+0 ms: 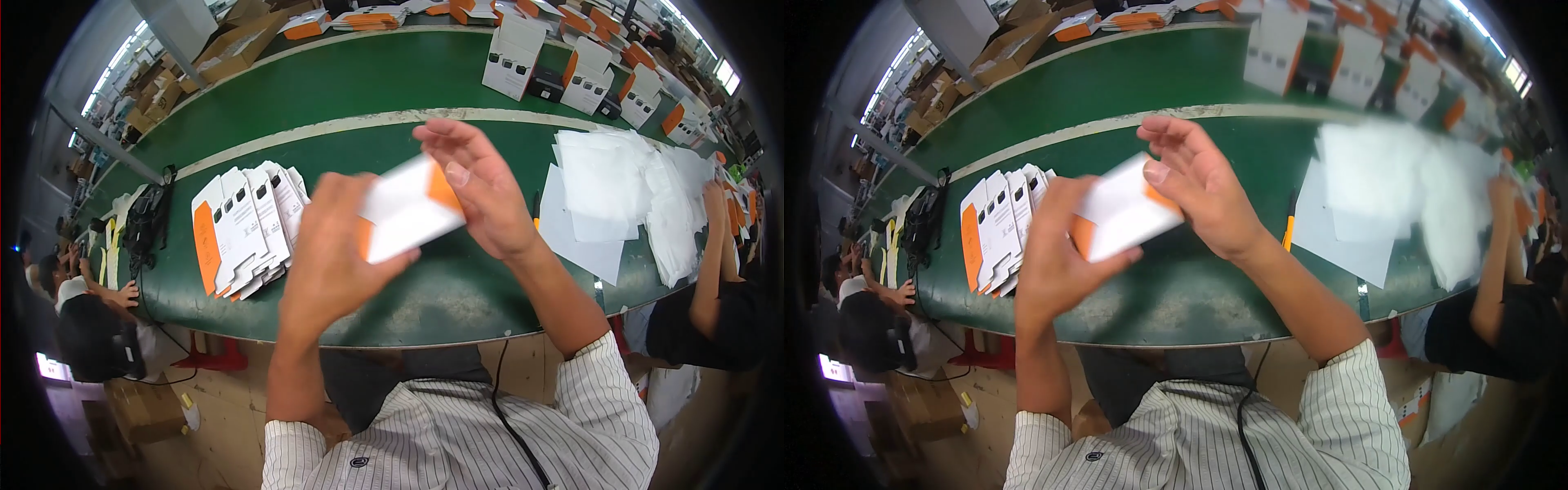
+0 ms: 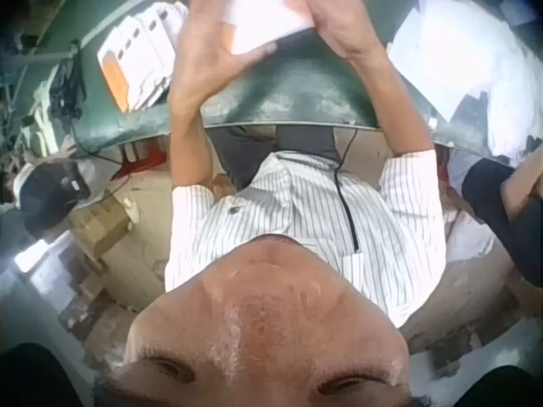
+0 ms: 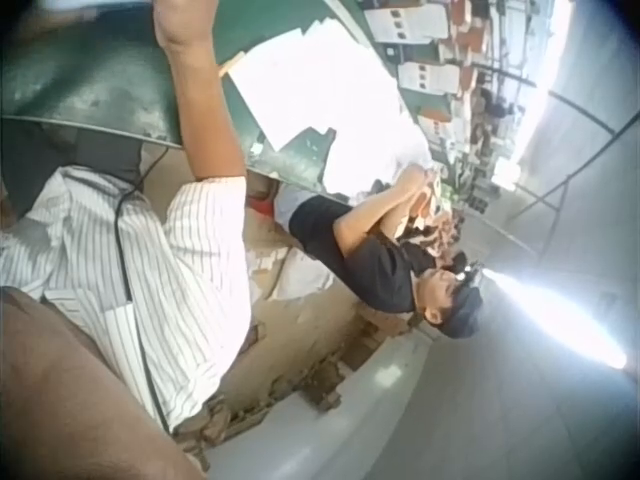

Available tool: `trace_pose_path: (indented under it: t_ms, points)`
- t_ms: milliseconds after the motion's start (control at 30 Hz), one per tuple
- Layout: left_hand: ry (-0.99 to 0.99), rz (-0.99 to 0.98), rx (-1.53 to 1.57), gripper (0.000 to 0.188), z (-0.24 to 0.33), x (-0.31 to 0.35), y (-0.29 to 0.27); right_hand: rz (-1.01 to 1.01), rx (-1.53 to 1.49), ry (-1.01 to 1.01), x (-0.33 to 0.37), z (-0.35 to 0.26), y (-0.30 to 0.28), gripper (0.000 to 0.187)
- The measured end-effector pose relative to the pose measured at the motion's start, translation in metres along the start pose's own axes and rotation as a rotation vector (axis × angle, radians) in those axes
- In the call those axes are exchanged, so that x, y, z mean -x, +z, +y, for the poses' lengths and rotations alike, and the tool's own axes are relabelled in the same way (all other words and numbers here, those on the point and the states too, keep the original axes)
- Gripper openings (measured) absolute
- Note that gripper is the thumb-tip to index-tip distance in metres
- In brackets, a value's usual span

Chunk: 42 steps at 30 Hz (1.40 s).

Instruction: Assembling, marking, and stacking cardboard product boxes at a manufacturing workbench.

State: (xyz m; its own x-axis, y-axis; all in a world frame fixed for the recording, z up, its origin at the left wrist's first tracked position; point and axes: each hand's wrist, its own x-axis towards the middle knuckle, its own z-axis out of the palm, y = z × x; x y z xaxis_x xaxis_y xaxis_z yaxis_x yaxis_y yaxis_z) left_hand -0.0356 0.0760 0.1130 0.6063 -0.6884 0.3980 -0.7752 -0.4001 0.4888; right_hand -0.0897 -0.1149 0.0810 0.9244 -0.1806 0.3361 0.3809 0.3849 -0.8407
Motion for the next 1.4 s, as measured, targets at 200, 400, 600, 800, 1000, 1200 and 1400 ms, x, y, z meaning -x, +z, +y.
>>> trace_pose_path:
  t_ms: [200,400,600,800,1000,1200,1400]
  points:
    - [-0.312,0.569,0.988,0.047,-0.031,0.004,-0.004,-0.171,0.518,0.296,0.003,-0.008,-0.005,0.063]
    - [-0.238,0.014,0.461,0.103,-0.047,0.019,0.019,-0.141,0.316,0.097,-0.085,0.012,-0.029,0.071]
    - [-0.24,0.023,-0.44,0.134,-0.121,0.085,-0.072,0.66,1.158,-0.101,-0.211,0.06,-0.231,0.093]
    - [-0.32,-0.221,-0.391,0.093,-0.142,0.092,-0.072,0.797,1.324,0.171,-0.182,0.089,-0.272,0.081]
    - [-0.195,-0.178,-0.519,0.034,-0.112,0.085,-0.088,0.299,1.277,-0.23,-0.092,0.061,-0.145,0.06]
    - [0.375,-0.004,-0.905,0.018,0.034,0.033,-0.075,-0.49,1.14,-0.684,-0.002,-0.007,0.011,0.084]
    - [0.227,0.279,-0.267,0.137,0.045,0.017,-0.015,-0.19,0.526,-0.068,0.035,-0.011,-0.017,0.045]
